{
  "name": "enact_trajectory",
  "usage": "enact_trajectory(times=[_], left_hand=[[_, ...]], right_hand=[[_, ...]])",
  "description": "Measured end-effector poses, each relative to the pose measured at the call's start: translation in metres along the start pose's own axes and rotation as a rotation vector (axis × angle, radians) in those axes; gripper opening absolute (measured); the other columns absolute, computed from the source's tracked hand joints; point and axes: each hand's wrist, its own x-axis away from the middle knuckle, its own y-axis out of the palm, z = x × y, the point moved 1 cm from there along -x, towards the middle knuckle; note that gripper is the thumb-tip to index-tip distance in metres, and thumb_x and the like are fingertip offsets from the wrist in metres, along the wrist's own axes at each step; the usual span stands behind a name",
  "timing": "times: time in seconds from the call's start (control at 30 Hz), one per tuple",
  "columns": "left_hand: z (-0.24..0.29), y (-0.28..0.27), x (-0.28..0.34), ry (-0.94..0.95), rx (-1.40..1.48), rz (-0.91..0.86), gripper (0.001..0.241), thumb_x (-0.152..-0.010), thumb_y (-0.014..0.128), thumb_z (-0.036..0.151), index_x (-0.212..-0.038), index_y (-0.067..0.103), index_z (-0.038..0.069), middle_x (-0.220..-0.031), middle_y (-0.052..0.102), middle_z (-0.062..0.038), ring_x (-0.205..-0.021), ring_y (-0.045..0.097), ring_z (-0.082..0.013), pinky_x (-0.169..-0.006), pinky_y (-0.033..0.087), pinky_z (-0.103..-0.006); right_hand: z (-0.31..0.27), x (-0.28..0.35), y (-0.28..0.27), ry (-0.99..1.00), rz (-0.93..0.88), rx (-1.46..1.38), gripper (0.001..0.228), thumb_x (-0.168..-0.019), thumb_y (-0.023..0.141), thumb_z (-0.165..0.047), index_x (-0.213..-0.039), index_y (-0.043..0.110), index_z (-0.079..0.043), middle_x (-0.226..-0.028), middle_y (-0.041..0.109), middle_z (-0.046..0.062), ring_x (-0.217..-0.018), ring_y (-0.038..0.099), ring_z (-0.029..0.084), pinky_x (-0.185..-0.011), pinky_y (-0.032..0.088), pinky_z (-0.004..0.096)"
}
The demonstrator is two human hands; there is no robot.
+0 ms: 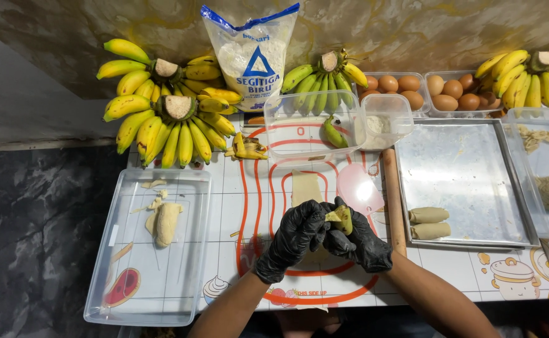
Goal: Rolling out and shaping pastry dough on a silicone mat using a rolling pin and hands.
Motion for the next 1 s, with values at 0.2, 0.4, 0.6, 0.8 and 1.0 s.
enact_trajectory(times=[0.2,0.4,0.6,0.8,1.0], left_hand=[[-0.002,-0.003,-0.003,0.035,0.014,-0.009,0.025,-0.101,0.058,0.001,-0.076,0.056,0.004,-0.050,0.051,-0.011,-0.038,0.052,-0.0173,-0.039,0.044,-0.0251],[-0.020,-0.009,-0.004,0.058,0.074,-0.039,0.020,-0.101,0.059,0.000,-0.081,0.062,-0.003,-0.048,0.054,-0.019,-0.035,0.052,-0.0230,-0.037,0.044,-0.0271],[-0.069,-0.041,-0.005,0.305,-0.129,0.124,0.022,-0.108,0.052,0.004,-0.122,0.064,-0.008,-0.070,0.069,-0.023,-0.062,0.069,-0.0217,-0.061,0.058,-0.0310],[-0.037,-0.026,-0.013,0.231,-0.320,0.240,0.018,-0.104,0.059,0.009,-0.112,0.067,-0.006,-0.082,0.073,-0.025,-0.068,0.075,-0.0288,-0.069,0.062,-0.0344],[-0.024,-0.025,-0.020,0.021,-0.271,0.223,0.023,-0.102,0.062,0.012,-0.082,0.066,0.002,-0.064,0.072,-0.019,-0.048,0.069,-0.0261,-0.055,0.059,-0.0320]], right_hand=[[-0.008,0.000,-0.011,-0.003,-0.090,-0.046,0.058,-0.102,0.050,-0.049,-0.120,0.068,0.003,-0.088,0.073,0.029,-0.053,0.063,0.033,-0.048,0.048,0.032],[-0.005,-0.003,-0.022,-0.076,-0.136,-0.039,0.065,-0.100,0.051,-0.058,-0.126,0.066,0.000,-0.096,0.073,0.027,-0.047,0.056,0.029,-0.045,0.047,0.031],[-0.018,0.030,0.079,-0.385,-0.343,0.275,0.055,-0.095,0.067,-0.046,-0.080,0.049,0.004,-0.069,0.049,0.022,-0.051,0.040,0.026,-0.063,0.054,0.040],[-0.022,0.001,0.038,-0.618,-0.299,0.561,0.030,-0.094,0.066,-0.011,-0.119,0.058,0.004,-0.094,0.069,0.022,-0.052,0.051,0.018,-0.047,0.042,0.024],[-0.022,0.019,0.067,-0.698,-0.132,0.663,0.028,-0.106,0.052,-0.020,-0.109,0.063,0.005,-0.069,0.065,0.022,-0.056,0.056,0.022,-0.048,0.043,0.025]])
